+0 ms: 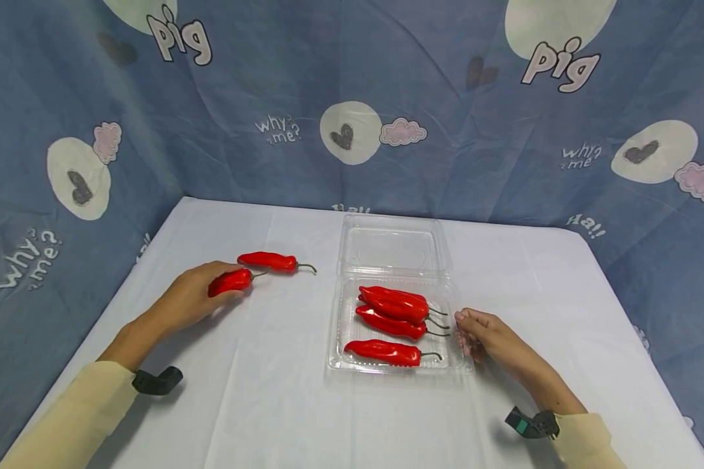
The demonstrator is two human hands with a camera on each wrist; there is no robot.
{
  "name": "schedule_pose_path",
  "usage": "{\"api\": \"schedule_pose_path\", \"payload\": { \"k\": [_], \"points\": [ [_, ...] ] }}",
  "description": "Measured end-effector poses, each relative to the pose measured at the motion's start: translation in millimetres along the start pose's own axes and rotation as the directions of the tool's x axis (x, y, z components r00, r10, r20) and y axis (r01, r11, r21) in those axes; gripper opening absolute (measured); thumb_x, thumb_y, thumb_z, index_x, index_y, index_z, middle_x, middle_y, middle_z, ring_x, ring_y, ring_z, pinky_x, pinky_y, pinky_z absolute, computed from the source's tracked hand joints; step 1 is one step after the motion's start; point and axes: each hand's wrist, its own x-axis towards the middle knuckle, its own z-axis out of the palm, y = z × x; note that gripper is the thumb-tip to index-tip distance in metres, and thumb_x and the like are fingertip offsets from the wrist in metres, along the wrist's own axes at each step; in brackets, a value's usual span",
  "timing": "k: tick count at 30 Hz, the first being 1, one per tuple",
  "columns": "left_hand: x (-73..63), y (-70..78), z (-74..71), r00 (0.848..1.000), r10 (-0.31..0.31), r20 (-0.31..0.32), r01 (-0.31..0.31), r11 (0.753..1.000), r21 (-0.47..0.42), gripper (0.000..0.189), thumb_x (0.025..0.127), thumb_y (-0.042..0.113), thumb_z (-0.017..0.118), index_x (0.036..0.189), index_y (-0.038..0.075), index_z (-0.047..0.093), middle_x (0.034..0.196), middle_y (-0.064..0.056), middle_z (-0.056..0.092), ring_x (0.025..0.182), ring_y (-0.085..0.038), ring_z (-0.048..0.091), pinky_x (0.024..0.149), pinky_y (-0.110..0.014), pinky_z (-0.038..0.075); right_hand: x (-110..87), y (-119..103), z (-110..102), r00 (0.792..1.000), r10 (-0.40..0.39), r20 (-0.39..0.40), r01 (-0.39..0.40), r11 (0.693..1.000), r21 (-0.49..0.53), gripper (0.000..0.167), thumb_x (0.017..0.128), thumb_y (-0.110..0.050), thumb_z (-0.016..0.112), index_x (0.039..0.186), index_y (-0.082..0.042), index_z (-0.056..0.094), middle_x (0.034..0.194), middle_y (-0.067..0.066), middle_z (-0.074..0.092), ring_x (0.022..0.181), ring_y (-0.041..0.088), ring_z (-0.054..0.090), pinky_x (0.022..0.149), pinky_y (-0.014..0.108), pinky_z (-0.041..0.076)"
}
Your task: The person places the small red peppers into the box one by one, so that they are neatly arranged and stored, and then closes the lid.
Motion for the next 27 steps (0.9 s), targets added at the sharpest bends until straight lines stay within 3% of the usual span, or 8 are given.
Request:
{"api": "schedule_pose_path", "payload": {
  "k": [8, 18, 27],
  "points": [
    [4.0, 21.8, -2.5, 0.999, 0.042, -0.002, -0.042, 0.999, -0.012, 0.054, 0.086, 0.016, 0.081, 0.135, 0.008, 0.061, 0.128, -0.017, 0.063, 0.11, -0.034, 0.059, 0.089, -0.052, 0.055, -0.1, 1, 0, 1.0, -0.009, 0.001, 0.009, 1.0, 0.002, 0.043, 0.109, -0.031, 0.045, 0.09, 0.009, 0.043, 0.074, 0.003, 0.052, 0.062, 0.013, 0.048, 0.051, 0.028, 0.044],
    [10.0, 47.0, 4.3, 0.992, 0.128, -0.011, -0.128, 0.992, -0.003, 0.055, 0.084, 0.016, 0.084, 0.134, 0.012, 0.062, 0.127, -0.013, 0.065, 0.112, -0.033, 0.061, 0.091, -0.053, 0.055, -1.5, 0, 0, 1.0, 0.001, -0.004, -0.001, 1.0, 0.011, 0.041, 0.109, -0.032, 0.045, 0.089, 0.004, 0.043, 0.074, 0.004, 0.052, 0.062, 0.013, 0.049, 0.051, 0.027, 0.043],
    [19.3, 85.9, 14.1, 0.979, 0.19, 0.067, -0.189, 0.982, -0.02, 0.059, 0.083, 0.018, 0.084, 0.137, 0.018, 0.06, 0.135, -0.008, 0.061, 0.123, -0.029, 0.056, 0.094, -0.05, 0.055, -1.1, 0, 0, 1.0, -0.014, 0.008, 0.014, 1.0, 0.001, 0.043, 0.109, -0.031, 0.044, 0.09, 0.007, 0.042, 0.074, 0.003, 0.052, 0.062, 0.013, 0.049, 0.051, 0.027, 0.044]
  ]
}}
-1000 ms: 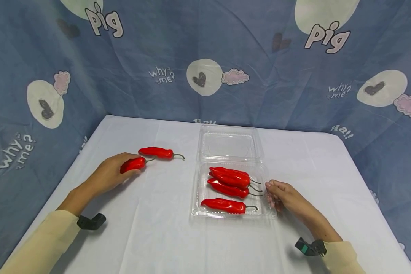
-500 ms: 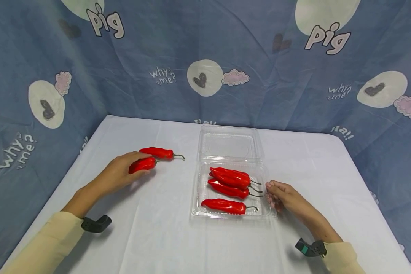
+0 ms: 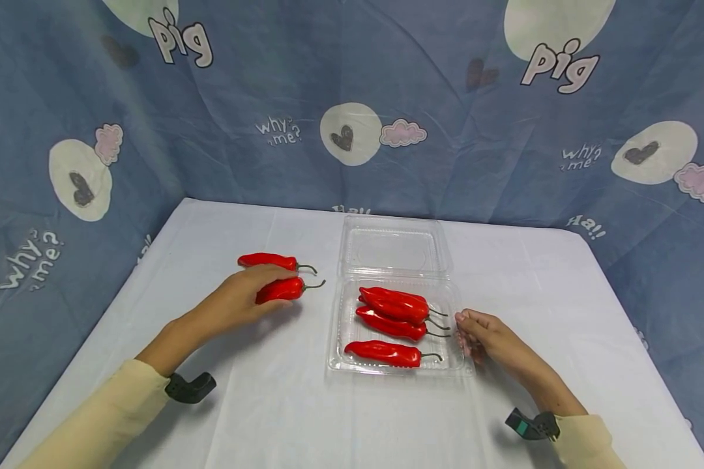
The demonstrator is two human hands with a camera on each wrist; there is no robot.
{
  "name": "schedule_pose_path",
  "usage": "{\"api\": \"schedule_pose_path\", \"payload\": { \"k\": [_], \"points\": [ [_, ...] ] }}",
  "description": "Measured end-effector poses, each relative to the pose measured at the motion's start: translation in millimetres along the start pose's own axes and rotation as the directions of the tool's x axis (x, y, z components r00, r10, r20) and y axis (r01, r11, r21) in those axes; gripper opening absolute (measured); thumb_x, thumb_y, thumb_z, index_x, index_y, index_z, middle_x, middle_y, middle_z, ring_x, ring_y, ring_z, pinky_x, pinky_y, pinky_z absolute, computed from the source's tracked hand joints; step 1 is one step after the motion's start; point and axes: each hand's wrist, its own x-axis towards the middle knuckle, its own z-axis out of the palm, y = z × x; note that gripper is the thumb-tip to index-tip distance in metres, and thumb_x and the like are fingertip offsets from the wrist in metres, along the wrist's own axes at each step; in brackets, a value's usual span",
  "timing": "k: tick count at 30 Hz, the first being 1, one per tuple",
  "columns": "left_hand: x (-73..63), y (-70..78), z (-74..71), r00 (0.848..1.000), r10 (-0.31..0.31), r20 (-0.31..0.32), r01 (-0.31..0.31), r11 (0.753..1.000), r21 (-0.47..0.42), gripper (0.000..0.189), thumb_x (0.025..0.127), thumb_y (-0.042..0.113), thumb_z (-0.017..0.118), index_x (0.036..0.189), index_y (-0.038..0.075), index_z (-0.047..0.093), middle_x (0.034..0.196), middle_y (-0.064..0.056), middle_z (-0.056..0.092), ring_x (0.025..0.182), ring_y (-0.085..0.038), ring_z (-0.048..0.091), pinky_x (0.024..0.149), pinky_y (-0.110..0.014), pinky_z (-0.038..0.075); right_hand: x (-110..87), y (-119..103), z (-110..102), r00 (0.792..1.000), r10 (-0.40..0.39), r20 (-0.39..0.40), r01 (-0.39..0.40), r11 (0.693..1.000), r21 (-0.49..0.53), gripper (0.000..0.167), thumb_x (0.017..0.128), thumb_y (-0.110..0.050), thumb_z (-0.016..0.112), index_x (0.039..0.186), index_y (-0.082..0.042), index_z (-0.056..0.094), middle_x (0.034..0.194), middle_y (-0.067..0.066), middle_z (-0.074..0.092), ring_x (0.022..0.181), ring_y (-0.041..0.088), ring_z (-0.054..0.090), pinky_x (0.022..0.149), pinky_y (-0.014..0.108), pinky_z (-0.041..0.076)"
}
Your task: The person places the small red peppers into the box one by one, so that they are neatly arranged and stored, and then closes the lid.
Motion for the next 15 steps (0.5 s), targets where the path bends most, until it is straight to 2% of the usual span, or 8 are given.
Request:
{"api": "schedule_pose_path", "payload": {
  "k": [5, 11, 15],
  "points": [
    [12.1, 21.3, 5.6, 0.999, 0.03, 0.036, -0.029, 0.999, -0.016, 0.056, 0.084, 0.022, 0.083, 0.136, 0.019, 0.062, 0.135, -0.002, 0.062, 0.128, -0.025, 0.054, 0.099, -0.047, 0.052, 0.4, 0, 0, 1.0, 0.021, -0.019, -0.021, 1.0, 0.002, 0.041, 0.109, -0.033, 0.045, 0.088, 0.002, 0.044, 0.074, 0.003, 0.052, 0.062, 0.013, 0.048, 0.052, 0.027, 0.043],
    [26.6, 39.2, 15.4, 0.993, 0.113, 0.046, -0.111, 0.993, -0.039, 0.049, 0.085, 0.026, 0.083, 0.131, 0.022, 0.065, 0.127, 0.007, 0.064, 0.12, -0.014, 0.057, 0.103, -0.04, 0.05, 0.4, 1, 0, 1.0, 0.001, -0.008, -0.001, 1.0, -0.002, 0.04, 0.109, -0.032, 0.044, 0.089, 0.003, 0.044, 0.074, 0.003, 0.053, 0.062, 0.013, 0.049, 0.051, 0.027, 0.044],
    [34.3, 50.8, 18.9, 0.99, 0.133, 0.055, -0.13, 0.99, -0.057, 0.049, 0.085, 0.028, 0.083, 0.131, 0.027, 0.065, 0.126, 0.013, 0.064, 0.119, -0.01, 0.056, 0.105, -0.038, 0.048, 0.0, 1, 0, 1.0, 0.014, -0.016, -0.014, 1.0, 0.004, 0.039, 0.109, -0.033, 0.044, 0.088, 0.0, 0.045, 0.074, 0.003, 0.053, 0.061, 0.013, 0.049, 0.052, 0.027, 0.044]
  ]
}}
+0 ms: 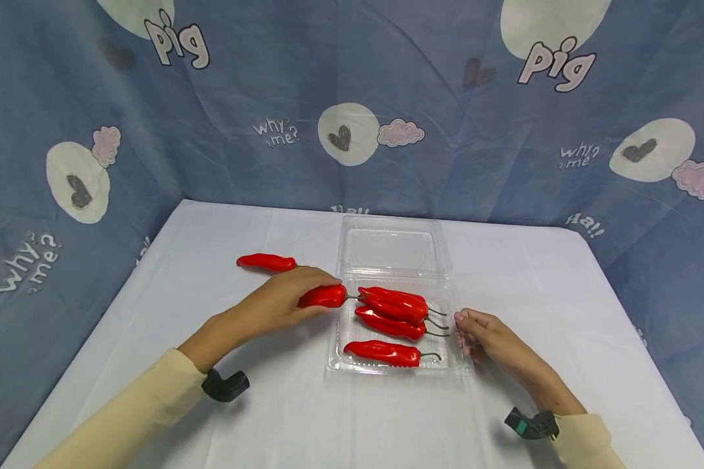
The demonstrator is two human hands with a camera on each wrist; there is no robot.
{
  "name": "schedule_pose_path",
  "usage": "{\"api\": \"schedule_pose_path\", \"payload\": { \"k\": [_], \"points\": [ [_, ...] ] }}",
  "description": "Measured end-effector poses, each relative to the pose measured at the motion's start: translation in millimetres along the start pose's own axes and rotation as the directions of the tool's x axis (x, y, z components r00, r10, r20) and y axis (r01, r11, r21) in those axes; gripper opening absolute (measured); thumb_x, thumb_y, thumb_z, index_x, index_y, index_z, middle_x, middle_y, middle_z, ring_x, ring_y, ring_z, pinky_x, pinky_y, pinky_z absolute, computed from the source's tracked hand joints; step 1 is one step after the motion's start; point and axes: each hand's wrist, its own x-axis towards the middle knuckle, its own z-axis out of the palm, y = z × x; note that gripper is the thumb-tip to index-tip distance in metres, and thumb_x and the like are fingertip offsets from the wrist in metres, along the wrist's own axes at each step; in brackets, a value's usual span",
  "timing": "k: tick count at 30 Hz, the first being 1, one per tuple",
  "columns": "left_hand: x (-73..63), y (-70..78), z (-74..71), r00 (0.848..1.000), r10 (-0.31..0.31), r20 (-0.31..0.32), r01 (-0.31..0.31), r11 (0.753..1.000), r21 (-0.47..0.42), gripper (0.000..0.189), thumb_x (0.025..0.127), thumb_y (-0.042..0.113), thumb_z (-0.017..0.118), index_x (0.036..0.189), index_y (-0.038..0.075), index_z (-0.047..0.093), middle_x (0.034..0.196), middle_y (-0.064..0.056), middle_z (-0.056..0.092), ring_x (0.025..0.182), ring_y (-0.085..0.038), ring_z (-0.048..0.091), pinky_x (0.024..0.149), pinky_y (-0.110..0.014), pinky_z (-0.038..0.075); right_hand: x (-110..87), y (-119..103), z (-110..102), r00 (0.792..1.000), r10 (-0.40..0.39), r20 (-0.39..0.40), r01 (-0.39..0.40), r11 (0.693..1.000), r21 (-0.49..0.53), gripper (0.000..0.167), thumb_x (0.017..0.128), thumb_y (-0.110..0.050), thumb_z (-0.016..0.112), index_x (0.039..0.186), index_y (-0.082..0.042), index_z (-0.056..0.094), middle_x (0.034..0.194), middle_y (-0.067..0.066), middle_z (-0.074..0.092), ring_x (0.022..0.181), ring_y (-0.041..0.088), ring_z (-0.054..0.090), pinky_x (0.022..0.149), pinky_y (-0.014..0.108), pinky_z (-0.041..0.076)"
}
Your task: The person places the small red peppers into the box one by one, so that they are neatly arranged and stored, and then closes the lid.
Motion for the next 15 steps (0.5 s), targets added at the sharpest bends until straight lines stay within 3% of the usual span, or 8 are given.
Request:
{"api": "schedule_pose_path", "payload": {
  "k": [10, 15],
  "points": [
    [15.4, 22.1, 6.6, 0.996, 0.076, 0.042, -0.075, 0.997, -0.036, 0.052, 0.087, 0.037, 0.079, 0.136, 0.029, 0.062, 0.13, 0.016, 0.062, 0.12, -0.006, 0.055, 0.099, -0.031, 0.051, -1.0, -1, 0, 1.0, -0.022, 0.014, 0.022, 1.0, 0.012, 0.044, 0.109, -0.03, 0.044, 0.091, 0.01, 0.042, 0.074, 0.003, 0.052, 0.061, 0.013, 0.048, 0.051, 0.028, 0.043],
    [21.9, 32.7, 12.1, 0.992, 0.089, 0.089, -0.087, 0.996, -0.021, 0.054, 0.087, 0.036, 0.079, 0.138, 0.026, 0.061, 0.132, 0.012, 0.062, 0.123, -0.006, 0.054, 0.1, -0.028, 0.05, -0.4, 0, 0, 1.0, -0.028, 0.015, 0.028, 1.0, 0.008, 0.042, 0.109, -0.03, 0.044, 0.089, 0.007, 0.042, 0.073, 0.003, 0.052, 0.06, 0.013, 0.048, 0.05, 0.028, 0.043]
  ]
}}
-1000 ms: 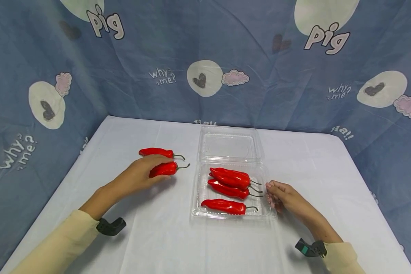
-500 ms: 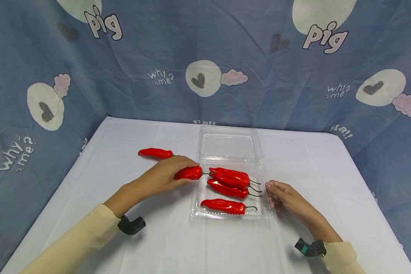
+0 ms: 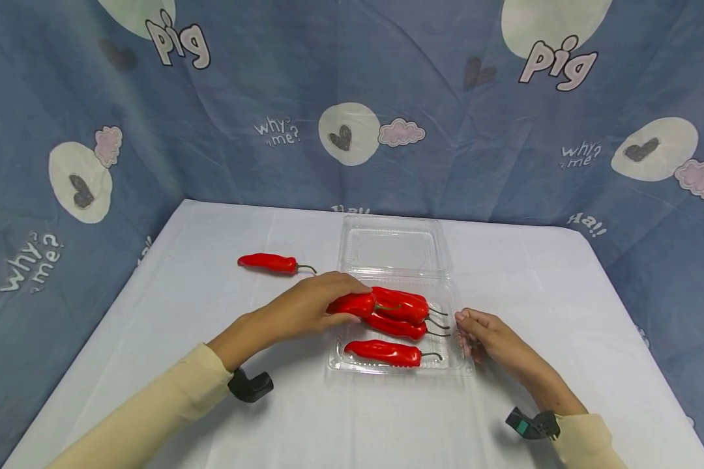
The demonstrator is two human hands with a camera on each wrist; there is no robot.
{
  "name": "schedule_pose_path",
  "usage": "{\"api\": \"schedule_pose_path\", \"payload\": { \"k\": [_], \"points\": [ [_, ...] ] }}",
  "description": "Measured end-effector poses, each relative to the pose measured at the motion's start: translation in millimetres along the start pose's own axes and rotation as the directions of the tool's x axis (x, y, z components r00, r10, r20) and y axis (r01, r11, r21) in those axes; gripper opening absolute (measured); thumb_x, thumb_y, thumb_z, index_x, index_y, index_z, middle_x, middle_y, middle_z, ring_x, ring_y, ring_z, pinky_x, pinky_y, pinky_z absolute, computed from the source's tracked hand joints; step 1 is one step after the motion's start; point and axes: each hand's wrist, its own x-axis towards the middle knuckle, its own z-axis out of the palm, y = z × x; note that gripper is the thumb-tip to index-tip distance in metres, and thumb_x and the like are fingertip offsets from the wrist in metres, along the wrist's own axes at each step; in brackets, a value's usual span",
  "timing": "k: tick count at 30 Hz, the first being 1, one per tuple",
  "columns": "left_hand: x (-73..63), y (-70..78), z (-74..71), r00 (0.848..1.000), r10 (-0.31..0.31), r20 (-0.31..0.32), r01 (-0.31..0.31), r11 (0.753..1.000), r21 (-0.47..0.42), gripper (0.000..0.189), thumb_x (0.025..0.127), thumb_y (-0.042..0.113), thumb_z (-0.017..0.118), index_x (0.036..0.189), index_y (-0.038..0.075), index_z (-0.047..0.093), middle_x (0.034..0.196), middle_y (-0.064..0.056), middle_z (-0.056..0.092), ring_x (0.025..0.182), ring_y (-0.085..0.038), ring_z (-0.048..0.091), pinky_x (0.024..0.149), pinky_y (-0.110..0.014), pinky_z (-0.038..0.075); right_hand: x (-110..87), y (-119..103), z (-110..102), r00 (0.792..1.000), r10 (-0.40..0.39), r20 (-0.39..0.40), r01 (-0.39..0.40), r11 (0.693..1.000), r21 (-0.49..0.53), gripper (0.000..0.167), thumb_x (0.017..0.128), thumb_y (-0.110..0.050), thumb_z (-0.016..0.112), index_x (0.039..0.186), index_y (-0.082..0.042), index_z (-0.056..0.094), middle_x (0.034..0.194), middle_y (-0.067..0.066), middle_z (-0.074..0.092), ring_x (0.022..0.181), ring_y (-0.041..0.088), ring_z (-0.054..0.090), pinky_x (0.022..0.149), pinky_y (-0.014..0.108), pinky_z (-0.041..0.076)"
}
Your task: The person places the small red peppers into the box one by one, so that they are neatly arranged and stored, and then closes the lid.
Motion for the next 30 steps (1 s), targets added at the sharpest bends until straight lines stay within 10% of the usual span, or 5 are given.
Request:
{"api": "schedule_pose_path", "payload": {
  "k": [30],
  "points": [
    [50.7, 48.8, 43.5, 0.974, 0.131, 0.186, -0.159, 0.976, 0.147, 0.054, 0.089, 0.038, 0.077, 0.138, 0.026, 0.058, 0.135, 0.008, 0.061, 0.13, -0.011, 0.051, 0.106, -0.035, 0.047, -0.3, -2, -1, 1.0, 0.018, -0.013, -0.018, 1.0, -0.017, 0.041, 0.109, -0.029, 0.045, 0.092, 0.008, 0.046, 0.074, 0.005, 0.052, 0.061, 0.015, 0.047, 0.052, 0.027, 0.043]
  ]
}}
